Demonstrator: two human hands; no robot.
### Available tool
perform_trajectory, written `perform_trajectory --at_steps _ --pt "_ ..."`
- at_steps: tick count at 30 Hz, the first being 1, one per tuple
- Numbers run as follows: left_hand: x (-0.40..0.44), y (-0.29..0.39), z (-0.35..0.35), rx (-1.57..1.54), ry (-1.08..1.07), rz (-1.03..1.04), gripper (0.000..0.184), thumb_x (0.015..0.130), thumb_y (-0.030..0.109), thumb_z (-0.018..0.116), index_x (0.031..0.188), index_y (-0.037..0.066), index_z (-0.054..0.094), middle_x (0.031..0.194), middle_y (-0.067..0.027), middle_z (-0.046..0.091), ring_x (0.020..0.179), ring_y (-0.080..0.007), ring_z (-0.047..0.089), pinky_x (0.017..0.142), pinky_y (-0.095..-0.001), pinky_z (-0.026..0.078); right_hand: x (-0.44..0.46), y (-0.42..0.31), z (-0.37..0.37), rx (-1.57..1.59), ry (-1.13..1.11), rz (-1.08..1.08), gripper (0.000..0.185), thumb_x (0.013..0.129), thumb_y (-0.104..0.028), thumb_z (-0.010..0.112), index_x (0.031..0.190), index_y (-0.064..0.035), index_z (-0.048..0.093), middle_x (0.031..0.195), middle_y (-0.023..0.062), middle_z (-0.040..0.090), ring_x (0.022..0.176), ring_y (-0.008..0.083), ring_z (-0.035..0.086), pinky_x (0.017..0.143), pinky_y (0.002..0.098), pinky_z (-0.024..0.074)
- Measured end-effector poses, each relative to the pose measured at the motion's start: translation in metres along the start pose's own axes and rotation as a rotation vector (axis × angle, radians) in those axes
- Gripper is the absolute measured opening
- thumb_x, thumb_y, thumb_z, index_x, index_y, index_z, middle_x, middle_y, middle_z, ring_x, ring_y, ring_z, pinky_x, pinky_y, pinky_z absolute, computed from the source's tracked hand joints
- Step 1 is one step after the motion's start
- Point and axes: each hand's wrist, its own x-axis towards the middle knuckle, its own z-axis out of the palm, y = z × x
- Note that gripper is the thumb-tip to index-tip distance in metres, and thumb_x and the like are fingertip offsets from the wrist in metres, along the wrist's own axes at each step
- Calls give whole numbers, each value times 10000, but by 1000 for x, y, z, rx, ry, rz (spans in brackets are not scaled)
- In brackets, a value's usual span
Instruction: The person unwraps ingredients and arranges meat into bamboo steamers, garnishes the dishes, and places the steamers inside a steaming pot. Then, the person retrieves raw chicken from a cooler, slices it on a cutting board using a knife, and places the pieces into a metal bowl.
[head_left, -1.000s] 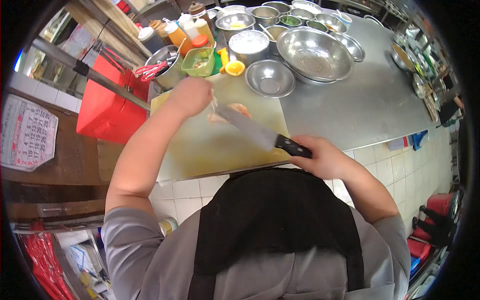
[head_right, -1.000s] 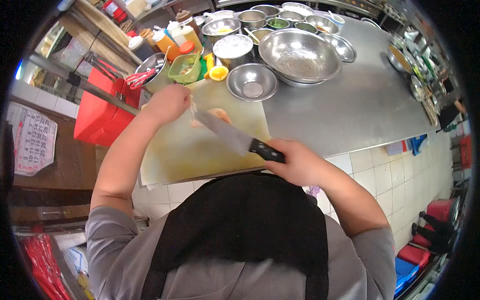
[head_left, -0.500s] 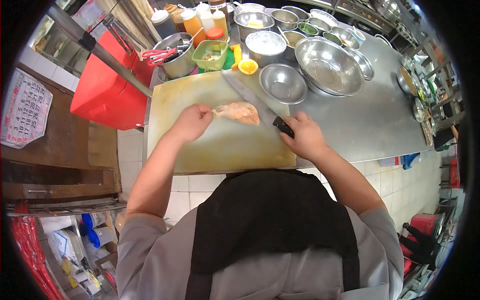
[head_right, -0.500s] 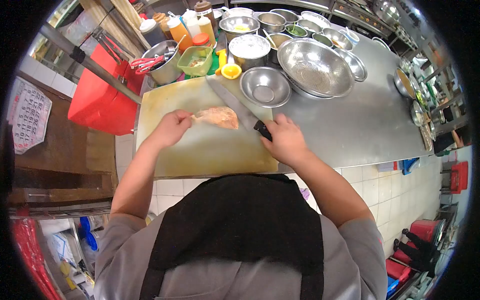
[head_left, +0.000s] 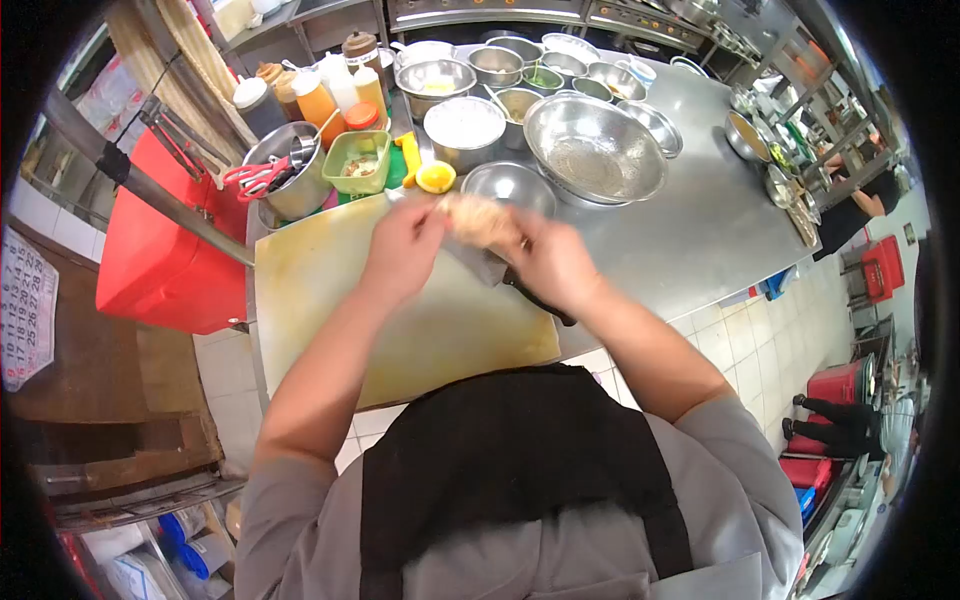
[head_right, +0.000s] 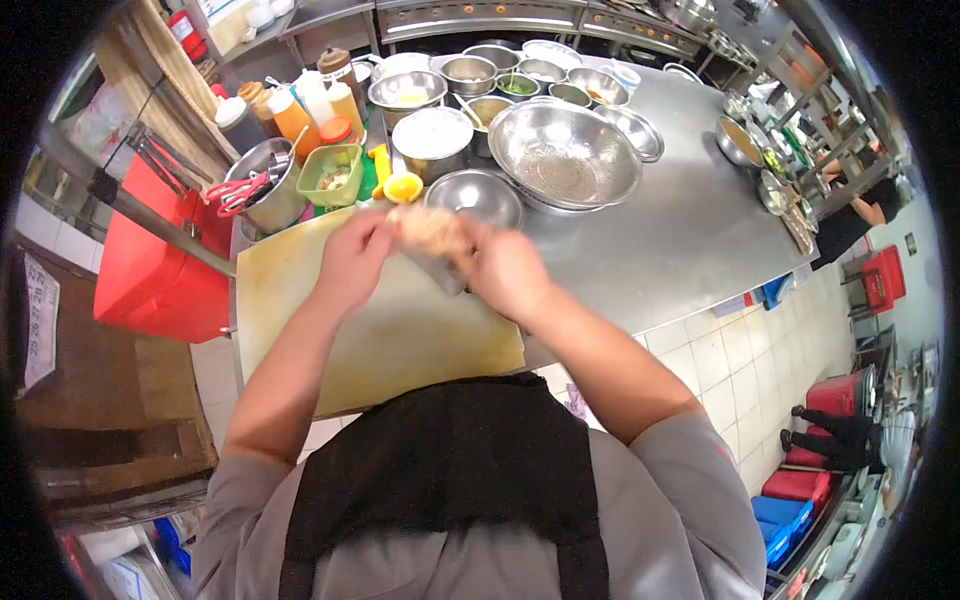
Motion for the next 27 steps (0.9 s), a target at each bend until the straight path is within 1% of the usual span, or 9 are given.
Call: perform_trajectory --at_steps 5,8,11,16,19,20,23,26,27 --pt "92 -3 58 445 -249 -37 251 890 223 611 915 3 729 852 -224 702 773 -361 684 719 -442 530 51 49 -20 -231 27 46 185 878 -217 640 959 -77 729 844 197 706 809 403 686 749 496 551" --pt "102 -19 86 589 -220 150 268 881 240 613 901 -3 723 814 -235 699 750 -376 689 720 -465 534 69 39 -21 -334 -97 69 179 870 -212 619 900 -70 723 869 199 709 825 402 683 761 497 547" --pt "106 3 85 418 -209 33 279 886 245 611 864 -14 710 837 -244 695 761 -397 682 739 -466 538 83 37 -17 -282 -47 42 176 871 -204 608 881 -76 729 864 194 712 827 402 684 757 496 548" --pt "118 39 55 54 -325 -260 246 971 226 500 960 32 651 844 -80 704 766 -175 702 650 -294 555 106 13 -55 46 -132 178 266 899 -305 647 987 -69 733 888 196 719 846 373 695 786 438 554" --pt "121 42 50 -439 -200 -413 200 960 209 497 962 40 604 937 -111 706 809 -213 706 667 -313 551 108 16 -74 25 -52 -27 330 916 -340 641 1092 -76 731 934 181 732 894 362 707 822 419 554" --pt "120 44 45 -522 -182 -439 156 949 193 500 958 54 569 1063 -153 708 867 -235 702 698 -334 549 103 8 -90 -31 -103 60 393 917 -378 651 1189 -101 716 1047 166 734 1027 341 691 900 414 533" --pt "123 33 35 -600 -141 -445 141 949 195 493 931 72 558 1140 -178 706 904 -239 696 743 -343 546 79 42 -100 -757 -132 -7 373 908 -392 663 1163 -127 726 1085 141 727 1104 328 659 954 430 507" --pt "123 46 28 -667 -169 -429 138 954 210 488 893 95 533 1205 -191 691 941 -240 689 769 -342 539 67 71 -99 -907 -446 124 303 920 -376 650 1092 -143 736 1117 104 719 1162 321 623 974 463 482" --pt "125 47 26 -680 -176 -421 134 940 207 495 882 92 531 1186 -191 697 940 -240 693 769 -341 540 65 76 -102 -851 -351 106 283 928 -361 640 1067 -133 735 1089 111 720 1121 331 635 949 468 491"
